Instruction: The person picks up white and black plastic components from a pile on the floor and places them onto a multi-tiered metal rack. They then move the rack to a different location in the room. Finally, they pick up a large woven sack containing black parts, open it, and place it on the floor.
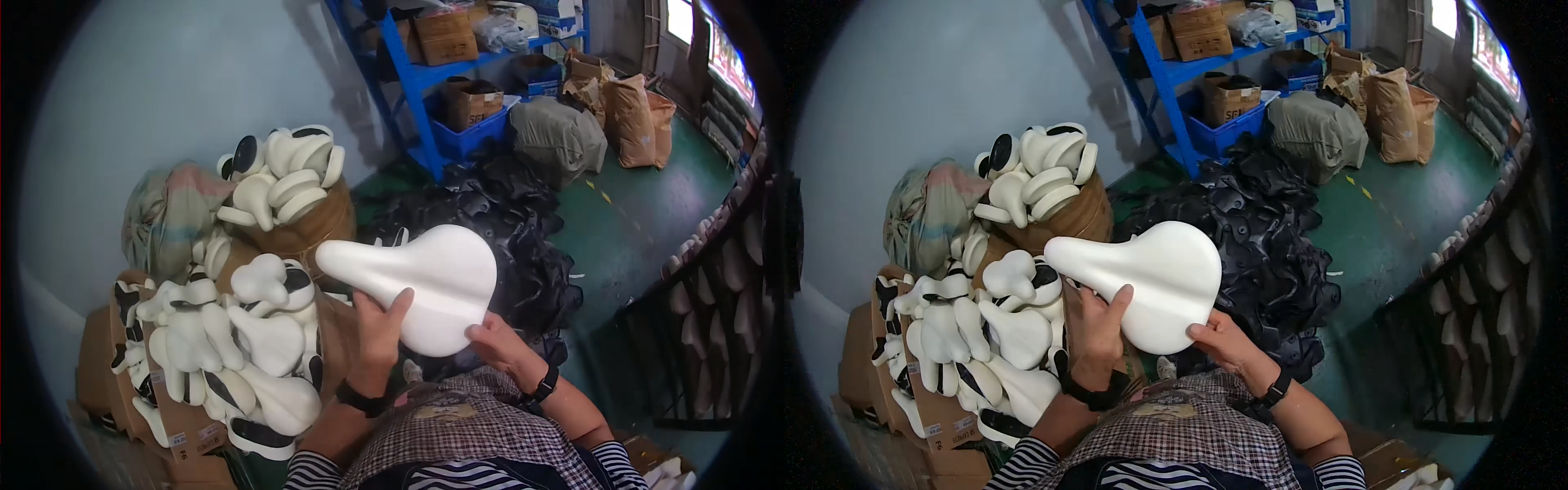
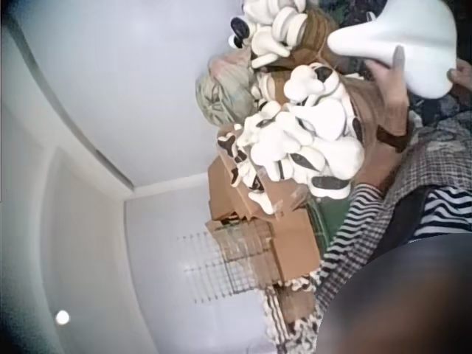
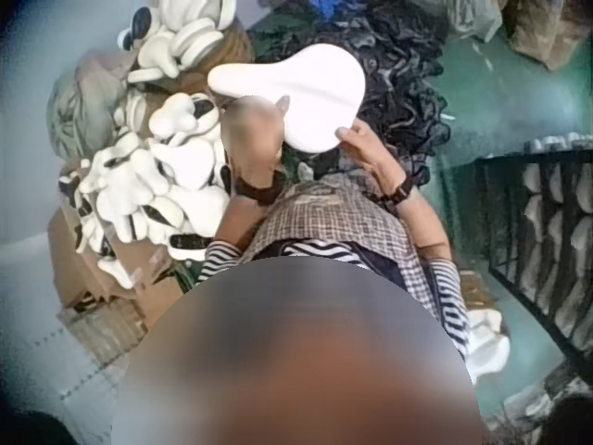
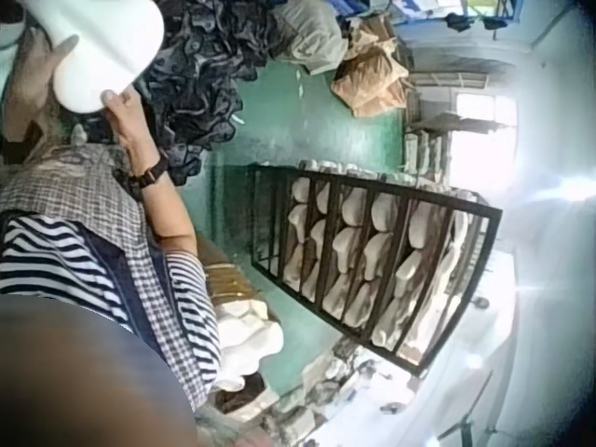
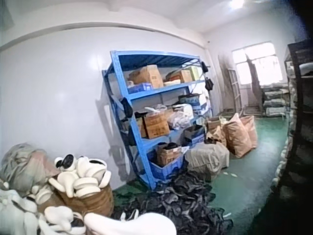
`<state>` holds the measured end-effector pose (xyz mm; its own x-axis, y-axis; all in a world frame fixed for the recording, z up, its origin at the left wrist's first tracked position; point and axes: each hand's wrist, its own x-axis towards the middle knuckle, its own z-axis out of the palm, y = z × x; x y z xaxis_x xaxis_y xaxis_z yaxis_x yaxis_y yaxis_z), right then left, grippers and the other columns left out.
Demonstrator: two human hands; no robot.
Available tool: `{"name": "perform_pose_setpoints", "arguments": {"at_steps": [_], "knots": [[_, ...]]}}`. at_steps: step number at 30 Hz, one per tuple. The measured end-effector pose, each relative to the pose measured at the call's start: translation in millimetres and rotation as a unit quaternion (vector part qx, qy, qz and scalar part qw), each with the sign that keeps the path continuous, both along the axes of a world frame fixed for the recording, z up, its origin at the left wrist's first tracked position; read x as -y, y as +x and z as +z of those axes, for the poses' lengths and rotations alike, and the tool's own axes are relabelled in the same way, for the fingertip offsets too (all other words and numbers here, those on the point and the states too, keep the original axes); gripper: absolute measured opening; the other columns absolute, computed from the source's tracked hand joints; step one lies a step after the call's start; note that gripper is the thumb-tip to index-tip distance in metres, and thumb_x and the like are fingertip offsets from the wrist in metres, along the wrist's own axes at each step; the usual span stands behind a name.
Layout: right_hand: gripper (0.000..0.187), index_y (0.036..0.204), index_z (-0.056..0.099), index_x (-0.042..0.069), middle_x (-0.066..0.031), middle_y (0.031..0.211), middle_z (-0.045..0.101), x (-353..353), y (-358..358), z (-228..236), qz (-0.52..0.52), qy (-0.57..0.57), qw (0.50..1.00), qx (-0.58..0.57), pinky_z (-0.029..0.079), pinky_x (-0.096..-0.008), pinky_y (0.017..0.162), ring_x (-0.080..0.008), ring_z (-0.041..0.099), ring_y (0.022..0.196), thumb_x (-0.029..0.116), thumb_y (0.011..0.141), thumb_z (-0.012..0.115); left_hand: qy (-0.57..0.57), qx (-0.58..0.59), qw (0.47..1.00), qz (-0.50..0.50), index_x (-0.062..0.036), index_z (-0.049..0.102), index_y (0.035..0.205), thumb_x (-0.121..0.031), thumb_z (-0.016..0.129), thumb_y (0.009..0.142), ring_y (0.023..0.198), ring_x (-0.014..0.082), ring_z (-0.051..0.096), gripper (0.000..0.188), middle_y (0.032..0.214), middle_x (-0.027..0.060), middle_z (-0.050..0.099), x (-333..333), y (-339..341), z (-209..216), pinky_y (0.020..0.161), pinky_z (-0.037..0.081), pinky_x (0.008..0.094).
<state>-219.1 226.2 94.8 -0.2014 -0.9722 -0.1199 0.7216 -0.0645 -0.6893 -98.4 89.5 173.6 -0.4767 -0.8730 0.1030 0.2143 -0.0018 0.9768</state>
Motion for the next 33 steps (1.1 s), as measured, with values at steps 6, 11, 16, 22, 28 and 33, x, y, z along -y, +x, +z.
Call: {"name": "perform_pose_setpoints", "arguments": {"at_steps": [6,11,16,22,28,33], "knots": [[0.064,0.127,0.04,0.0,-0.0121,0.12,0.052,-1.0,-5.4,-9.8,-0.084,-0.028,0.994,0.061,0.037,-0.0356,0.097,-0.0223,0.048,0.112,0.029,0.078,0.069,0.055,-0.011,0.998,-0.035,0.0003,0.023,0.128,0.005,0.062,0.074,0.109,0.0217,0.046,0.066,0.119,0.0134,0.043,0.3,-16.1,-22.7,0.094,0.039,0.0325],[0.059,0.128,0.038,0.0,-0.0116,0.121,0.051,-5.3,-17.2,-18.6,-0.092,0.012,0.996,0.003,0.038,-0.0342,0.096,-0.021,0.049,0.112,0.022,0.081,0.066,0.009,0.054,0.998,-0.039,0.0014,0.024,0.127,0.005,0.063,0.073,0.108,0.0216,0.047,0.067,0.119,0.0147,0.044,-5.5,-24.6,-24.3,0.093,0.04,0.0333],[0.056,0.129,0.038,0.001,-0.0103,0.122,0.051,-15.6,-18.9,-24.6,-0.066,-0.001,0.998,0.005,0.041,-0.0334,0.093,-0.0188,0.05,0.109,0.021,0.084,0.062,0.04,0.034,0.996,-0.068,-0.0015,0.026,0.128,0.009,0.058,0.074,0.109,0.0252,0.048,0.063,0.118,0.0147,0.045,-12.3,-27.2,-22.9,0.093,0.041,0.0375],[0.053,0.128,0.041,0.005,-0.0066,0.117,0.054,-33.8,-14.9,-32.8,-0.022,0.001,1.0,-0.001,0.044,-0.03,0.086,-0.0149,0.053,0.102,0.02,0.083,0.064,0.086,0.061,0.99,-0.092,-0.0042,0.026,0.132,0.007,0.054,0.078,0.113,0.0267,0.046,0.062,0.125,0.0144,0.043,0.0,-9.7,-49.5,0.096,0.04,0.0391],[0.041,0.111,0.058,0.001,-0.008,0.102,0.061,-36.9,9.1,-43.1,0.052,0.038,0.978,-0.2,0.044,-0.0273,0.081,-0.0122,0.054,0.094,0.023,0.079,0.069,0.146,0.039,0.985,-0.085,0.002,0.031,0.127,0.007,0.058,0.076,0.106,0.0255,0.051,0.058,0.117,0.0162,0.048,-3.0,19.6,-55.4,0.088,0.045,0.0351],[0.055,0.122,0.049,0.002,-0.0117,0.116,0.056,-48.1,34.4,-41.0,0.14,0.021,0.934,-0.329,0.041,-0.0329,0.091,-0.0189,0.051,0.106,0.02,0.075,0.072,0.024,0.161,0.971,-0.178,0.0043,0.039,0.119,-0.002,0.069,0.07,0.097,0.0226,0.055,0.058,0.109,0.0155,0.054,8.1,59.9,-54.6,0.081,0.048,0.0319]]}}
